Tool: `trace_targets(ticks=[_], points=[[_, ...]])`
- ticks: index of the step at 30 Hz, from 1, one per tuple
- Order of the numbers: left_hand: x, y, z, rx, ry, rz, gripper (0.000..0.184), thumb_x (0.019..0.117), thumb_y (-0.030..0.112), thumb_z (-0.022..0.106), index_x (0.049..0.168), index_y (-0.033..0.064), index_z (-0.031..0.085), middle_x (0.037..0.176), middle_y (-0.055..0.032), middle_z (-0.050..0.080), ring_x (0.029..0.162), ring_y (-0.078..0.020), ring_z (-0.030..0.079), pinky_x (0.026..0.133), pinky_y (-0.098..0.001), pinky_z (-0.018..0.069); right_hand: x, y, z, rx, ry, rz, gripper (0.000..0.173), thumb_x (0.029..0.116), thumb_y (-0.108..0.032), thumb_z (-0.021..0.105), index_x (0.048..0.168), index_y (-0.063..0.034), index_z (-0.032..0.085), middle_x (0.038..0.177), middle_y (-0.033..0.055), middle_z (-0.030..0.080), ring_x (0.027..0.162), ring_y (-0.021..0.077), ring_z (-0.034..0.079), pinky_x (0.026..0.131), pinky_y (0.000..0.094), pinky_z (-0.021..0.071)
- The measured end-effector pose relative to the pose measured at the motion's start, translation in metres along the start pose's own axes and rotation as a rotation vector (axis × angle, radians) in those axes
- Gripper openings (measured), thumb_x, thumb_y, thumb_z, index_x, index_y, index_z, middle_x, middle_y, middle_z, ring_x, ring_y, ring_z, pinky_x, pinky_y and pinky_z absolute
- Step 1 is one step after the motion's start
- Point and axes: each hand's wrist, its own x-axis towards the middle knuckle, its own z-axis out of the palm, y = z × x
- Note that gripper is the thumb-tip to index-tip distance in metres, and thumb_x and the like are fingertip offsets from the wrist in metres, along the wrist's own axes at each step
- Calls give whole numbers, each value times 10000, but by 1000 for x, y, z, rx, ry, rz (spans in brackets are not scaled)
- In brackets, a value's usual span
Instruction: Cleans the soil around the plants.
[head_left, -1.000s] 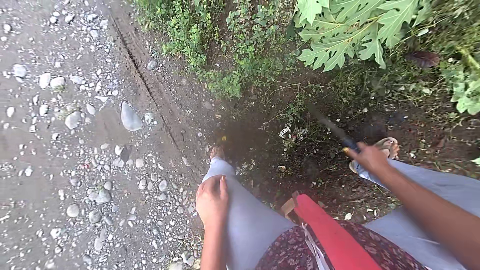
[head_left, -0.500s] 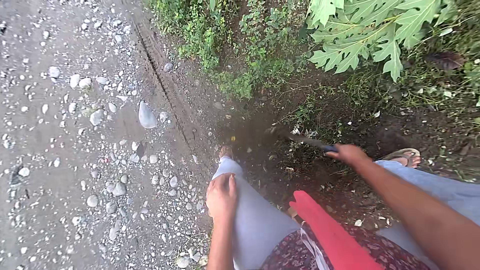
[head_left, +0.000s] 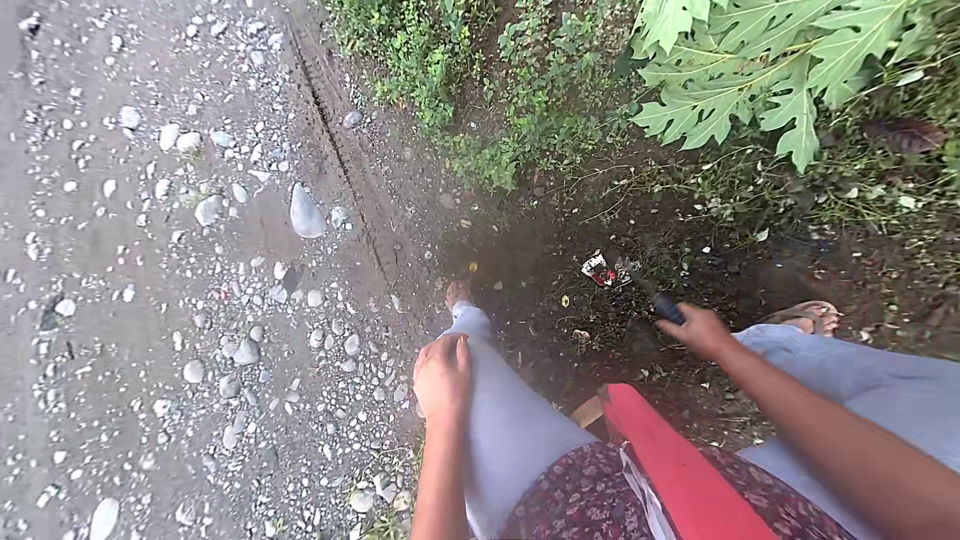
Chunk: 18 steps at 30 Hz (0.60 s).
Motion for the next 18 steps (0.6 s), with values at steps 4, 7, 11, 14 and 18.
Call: trace_targets(ticks=[4,7,11,14,18], points=[[1,-6,4,6,4,3,321,1071,274,499,1125,107,768,1157,-127,749,1202,-342,659,1041,-558,492,19,-71,71,-319,-325,-239,511,1000,-409,643,1279,18,615,1166,278,682,1140,457,657,961,643,506],[2,-9,2,-1,0,-14,320,1071,273,500,1128,111,769,1162,-118,749,1203,-335,661,1038,-560,493,49,-102,76,-437,-325,-241,510,990,-380,661,1285,35,620,1244,294,659,1207,475,624,994,653,486],[1,-16,1,-38,8,-17,324,1071,276,491,1125,126,773,1173,-118,745,1193,-326,664,1019,-563,501,83,-74,23,-140,-89,-23,522,987,-407,679,1270,31,653,1239,310,661,1201,480,626,1004,682,471],[5,-14,-2,-56,-4,-39,339,1076,292,485,1161,117,762,1191,-131,737,1190,-333,667,1007,-584,504,75,-50,-26,115,102,208,551,1026,-403,643,1266,93,623,1247,345,630,1192,474,614,1014,650,458],[8,-3,-8,-84,-32,-106,404,1084,332,464,1320,80,673,1372,-177,647,1318,-356,587,1105,-587,441,23,-15,-78,132,182,309,538,1019,-353,658,1231,140,611,1294,359,609,1271,481,579,1049,642,443]])
